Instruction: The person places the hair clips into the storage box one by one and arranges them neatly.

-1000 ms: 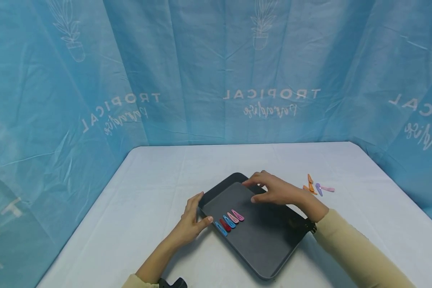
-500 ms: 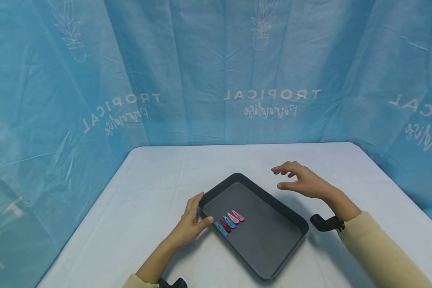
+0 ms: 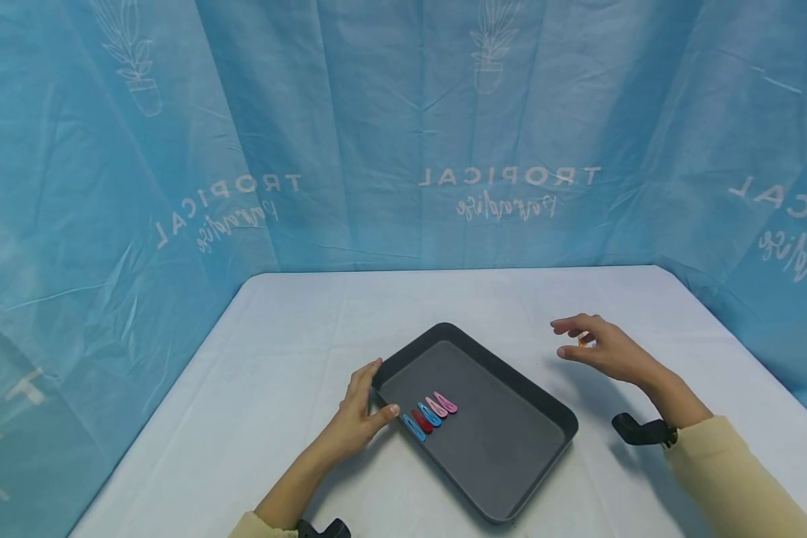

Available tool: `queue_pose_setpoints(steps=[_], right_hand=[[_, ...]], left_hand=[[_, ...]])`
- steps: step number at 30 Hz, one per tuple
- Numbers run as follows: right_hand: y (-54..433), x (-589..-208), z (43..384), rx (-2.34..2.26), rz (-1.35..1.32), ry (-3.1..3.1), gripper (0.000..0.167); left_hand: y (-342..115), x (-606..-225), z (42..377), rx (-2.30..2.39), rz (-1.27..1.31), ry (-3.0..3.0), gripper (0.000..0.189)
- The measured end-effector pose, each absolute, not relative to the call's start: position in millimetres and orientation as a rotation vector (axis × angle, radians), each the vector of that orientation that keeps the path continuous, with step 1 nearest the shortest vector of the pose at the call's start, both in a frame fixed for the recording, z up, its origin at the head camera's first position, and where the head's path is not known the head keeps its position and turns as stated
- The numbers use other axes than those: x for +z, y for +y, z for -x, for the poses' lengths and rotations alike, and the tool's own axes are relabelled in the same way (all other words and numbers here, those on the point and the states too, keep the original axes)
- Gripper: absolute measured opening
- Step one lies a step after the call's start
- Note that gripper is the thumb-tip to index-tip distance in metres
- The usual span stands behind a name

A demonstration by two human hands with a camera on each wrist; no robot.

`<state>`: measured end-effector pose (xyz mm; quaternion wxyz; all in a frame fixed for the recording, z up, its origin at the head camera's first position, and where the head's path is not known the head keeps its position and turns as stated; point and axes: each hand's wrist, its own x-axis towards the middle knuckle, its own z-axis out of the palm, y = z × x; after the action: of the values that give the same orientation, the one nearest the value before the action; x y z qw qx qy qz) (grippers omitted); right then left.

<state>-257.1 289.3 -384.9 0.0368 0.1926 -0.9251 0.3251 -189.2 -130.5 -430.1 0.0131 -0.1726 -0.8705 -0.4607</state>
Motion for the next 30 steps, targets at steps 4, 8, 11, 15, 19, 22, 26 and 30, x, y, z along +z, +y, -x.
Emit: queue_pose_setpoints(steps=[4, 8, 11, 15, 19, 22, 26, 30], right_hand=[[302.6, -392.6, 257.0, 0.958, -0.51, -2.86, 0.049], [314.4, -399.0, 255.4, 0.945, -0.468, -2.872, 0.049], [321.4, -402.9, 253.3, 0.942, -0.467, -2.873, 0.047], [328.2, -407.0, 251.8, 0.938, -0.443, -2.9, 0.047], [332.5, -411.6, 251.4, 0.945, -0.392, -2.947, 0.049], [334.3, -414.9, 250.9, 0.952, -0.343, -2.985, 0.051], [336.0, -419.4, 250.3, 0.941, -0.294, -3.022, 0.054], [338.1, -423.0, 249.9, 0.926, -0.29, -3.029, 0.056]], left_hand=[[-130.4, -430.8, 189.2, -1.441, 0.53, -2.71, 0.077], [-130.8, -431.2, 190.6, -1.474, 0.499, -2.745, 0.077], [-130.8, -431.0, 191.1, -1.469, 0.494, -2.763, 0.076], [-130.6, -430.5, 191.0, -1.468, 0.489, -2.766, 0.075], [-130.3, -430.7, 191.1, -1.467, 0.487, -2.764, 0.075], [-130.3, -430.7, 191.3, -1.474, 0.484, -2.761, 0.076], [-130.7, -431.4, 191.4, -1.486, 0.478, -2.761, 0.077], [-130.9, -432.3, 191.2, -1.492, 0.477, -2.763, 0.078]])
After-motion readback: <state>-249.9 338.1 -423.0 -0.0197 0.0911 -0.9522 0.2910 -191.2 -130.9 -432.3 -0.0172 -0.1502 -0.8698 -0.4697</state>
